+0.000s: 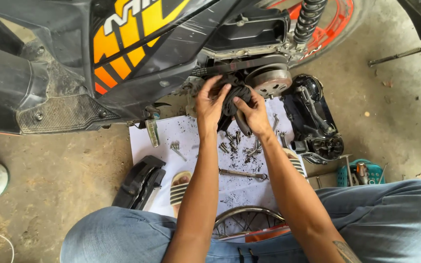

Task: Cleaning and reassembling motorcycle transmission components

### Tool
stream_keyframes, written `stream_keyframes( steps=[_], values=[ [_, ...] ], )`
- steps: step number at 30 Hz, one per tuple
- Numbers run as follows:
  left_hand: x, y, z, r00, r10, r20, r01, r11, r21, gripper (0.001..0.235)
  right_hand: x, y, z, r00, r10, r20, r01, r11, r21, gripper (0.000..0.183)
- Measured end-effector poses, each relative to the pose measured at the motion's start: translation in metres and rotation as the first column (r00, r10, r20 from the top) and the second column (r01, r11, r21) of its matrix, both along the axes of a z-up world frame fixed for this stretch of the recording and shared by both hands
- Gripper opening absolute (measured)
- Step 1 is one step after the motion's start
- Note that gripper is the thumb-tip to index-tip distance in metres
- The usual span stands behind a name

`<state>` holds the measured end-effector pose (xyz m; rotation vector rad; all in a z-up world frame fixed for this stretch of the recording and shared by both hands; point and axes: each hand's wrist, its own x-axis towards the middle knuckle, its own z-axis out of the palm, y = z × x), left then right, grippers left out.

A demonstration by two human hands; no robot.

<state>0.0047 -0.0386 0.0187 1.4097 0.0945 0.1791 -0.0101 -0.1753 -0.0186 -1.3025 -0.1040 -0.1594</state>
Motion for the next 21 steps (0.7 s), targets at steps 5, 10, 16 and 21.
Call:
stream_keyframes(
  steps=[5, 10, 16, 21],
  values=[
    [0.023, 0.012, -0.036, 0.995, 0.092, -0.035, -0.093, 0.995, -0.033, 0.028, -0.015, 0.007, 0.034, 0.984, 0.177, 0.037, -0.168, 0.971, -0.171, 0.055],
    [0.015, 0.03, -0.012, 0.997, 0.076, 0.014, -0.077, 0.994, 0.073, 0.022, -0.023, -0.003, 0.044, 0.995, 0.095, -0.041, -0.103, 0.951, -0.29, 0.044],
    [0.006, 0.025, 0.014, 0.992, 0.121, 0.027, -0.121, 0.993, 0.002, 0.014, -0.037, -0.022, 0.079, 0.988, 0.132, -0.077, -0.148, 0.689, -0.71, 0.057],
    [0.01, 0.029, 0.022, 0.976, 0.214, 0.044, -0.212, 0.976, -0.043, 0.01, -0.031, -0.029, 0.08, 0.99, 0.14, -0.026, -0.137, 0.887, -0.441, 0.049]
  ],
)
